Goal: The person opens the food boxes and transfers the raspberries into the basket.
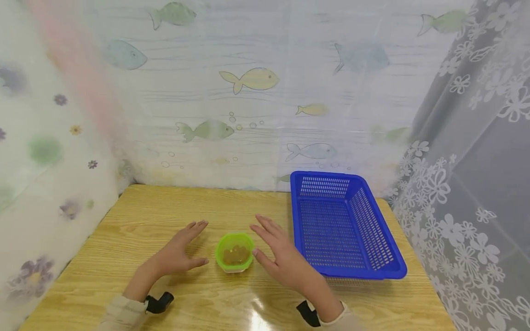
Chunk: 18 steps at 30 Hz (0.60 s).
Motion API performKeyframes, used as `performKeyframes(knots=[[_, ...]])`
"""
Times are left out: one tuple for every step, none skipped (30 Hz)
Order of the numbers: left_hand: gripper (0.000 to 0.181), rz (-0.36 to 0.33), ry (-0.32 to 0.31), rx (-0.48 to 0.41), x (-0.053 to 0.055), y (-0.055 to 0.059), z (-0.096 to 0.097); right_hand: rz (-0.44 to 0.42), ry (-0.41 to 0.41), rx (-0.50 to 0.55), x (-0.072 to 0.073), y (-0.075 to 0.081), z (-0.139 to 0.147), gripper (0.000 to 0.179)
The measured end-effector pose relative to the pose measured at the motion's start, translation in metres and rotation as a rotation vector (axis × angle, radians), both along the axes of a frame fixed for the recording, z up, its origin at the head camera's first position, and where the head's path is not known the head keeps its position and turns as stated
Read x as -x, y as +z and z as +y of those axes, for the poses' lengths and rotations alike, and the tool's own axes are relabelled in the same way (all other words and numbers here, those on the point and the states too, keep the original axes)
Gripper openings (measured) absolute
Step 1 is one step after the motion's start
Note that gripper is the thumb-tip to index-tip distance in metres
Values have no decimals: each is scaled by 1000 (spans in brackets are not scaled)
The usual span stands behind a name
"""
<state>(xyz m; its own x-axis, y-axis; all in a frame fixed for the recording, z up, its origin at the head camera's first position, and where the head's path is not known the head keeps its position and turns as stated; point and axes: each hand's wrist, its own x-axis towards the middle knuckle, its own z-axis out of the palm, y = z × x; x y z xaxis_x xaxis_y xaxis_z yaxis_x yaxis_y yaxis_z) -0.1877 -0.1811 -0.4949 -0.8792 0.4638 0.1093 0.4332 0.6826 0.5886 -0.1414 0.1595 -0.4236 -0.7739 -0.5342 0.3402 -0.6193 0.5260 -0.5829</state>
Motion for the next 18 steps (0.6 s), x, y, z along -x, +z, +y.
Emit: performKeyframes(knots=[[96,-26,-5,-29,-1,-2,2,9,10,-6,-1,-5,-5,54],[97,-50,-7,-55,-3,-4,4,14,15,-23,-1,-9,-9,54],[98,-79,-5,-79,-4,-6,6,25,19,-46,-1,-14,-13,54],[99,-105,-3,-103,-5,-8,8,41,19,-75,0,-19,-16,54],[100,-127,-1,-124,-6,-10,10,55,22,-104,0,-23,-19,54],[102,-142,2,-141,-7,-12,12,71,25,-137,1,-28,-22,55],[103,-155,1,-162,-8,-15,14,87,28,-169,2,-32,-24,56],[104,-161,-4,-180,-9,-18,16,106,33,-198,4,-35,-26,57],[106,-169,-10,-198,-10,-20,18,122,44,-213,5,-39,-27,58],[107,-170,-21,-220,-10,-23,20,135,53,-226,7,-42,-29,58],[108,-172,-33,-242,-10,-26,22,141,65,-230,8,-45,-30,59],[109,-178,-43,-265,-11,-29,24,146,76,-232,10,-48,-30,60],[110,-192,-52,-295,-11,-31,26,144,88,-224,12,-51,-31,60],[111,-205,-57,-316,-11,-33,28,139,101,-209,13,-54,-31,61],[112,-221,-57,-337,-12,-35,30,134,110,-192,15,-56,-32,61],[113,-234,-57,-357,-12,-36,32,130,116,-175,17,-58,-32,61],[114,-244,-54,-369,-13,-37,35,127,125,-156,19,-60,-31,61],[115,-253,-47,-378,-13,-38,37,128,134,-140,21,-62,-31,60]])
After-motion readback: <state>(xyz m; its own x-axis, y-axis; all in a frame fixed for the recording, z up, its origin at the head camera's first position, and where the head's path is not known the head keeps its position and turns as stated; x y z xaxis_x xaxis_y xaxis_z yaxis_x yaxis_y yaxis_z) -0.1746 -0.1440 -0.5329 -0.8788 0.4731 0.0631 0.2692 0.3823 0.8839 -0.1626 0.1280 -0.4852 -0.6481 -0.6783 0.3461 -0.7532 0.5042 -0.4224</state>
